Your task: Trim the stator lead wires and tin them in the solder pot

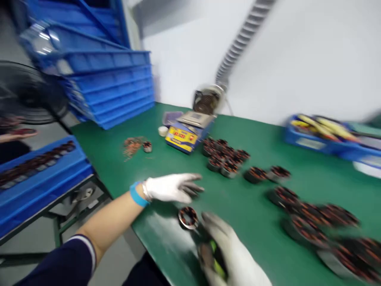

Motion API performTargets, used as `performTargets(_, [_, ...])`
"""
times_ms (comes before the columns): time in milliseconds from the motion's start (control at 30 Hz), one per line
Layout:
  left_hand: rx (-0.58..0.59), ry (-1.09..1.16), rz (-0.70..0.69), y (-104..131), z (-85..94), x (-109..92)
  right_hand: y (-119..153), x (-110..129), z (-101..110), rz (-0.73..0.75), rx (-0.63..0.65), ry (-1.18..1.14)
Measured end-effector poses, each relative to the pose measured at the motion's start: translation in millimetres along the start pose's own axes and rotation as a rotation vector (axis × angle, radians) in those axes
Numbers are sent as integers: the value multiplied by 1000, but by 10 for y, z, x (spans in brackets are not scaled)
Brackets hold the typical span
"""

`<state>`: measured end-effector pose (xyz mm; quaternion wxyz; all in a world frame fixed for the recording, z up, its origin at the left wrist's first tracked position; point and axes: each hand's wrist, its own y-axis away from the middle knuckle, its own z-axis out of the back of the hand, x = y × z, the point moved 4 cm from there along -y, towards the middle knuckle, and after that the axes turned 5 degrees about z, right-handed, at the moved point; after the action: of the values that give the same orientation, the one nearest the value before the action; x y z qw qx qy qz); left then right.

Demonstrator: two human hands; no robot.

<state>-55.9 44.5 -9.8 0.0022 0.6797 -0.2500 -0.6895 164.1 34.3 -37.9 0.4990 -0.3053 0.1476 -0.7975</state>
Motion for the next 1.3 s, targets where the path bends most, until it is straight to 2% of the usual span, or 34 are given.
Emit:
performTargets(100, [79,-23,-33,72,-41,41,-22,37,243,-401,169,-84])
performTargets(200, [142,-89,18,56,-26,84,-95,-71,413,-640,329,-48])
performTargets(233, [153,-121,37,49,-31,87,-106,-108,458,-670,392,2])
performTargets(333, [172,-181,63,53,-92,63,-107,-136,545,-634,549,114])
performTargets(467, [147,-206,71,61,-164,26,-107,-75,549,-537,632,188])
performTargets(833, [60,-299,17,45,-215,-33,-256,69,494,-483,684,362])
performTargets(1300, [49,-333,23,21,-220,-33,-369,22,506,-522,782,332])
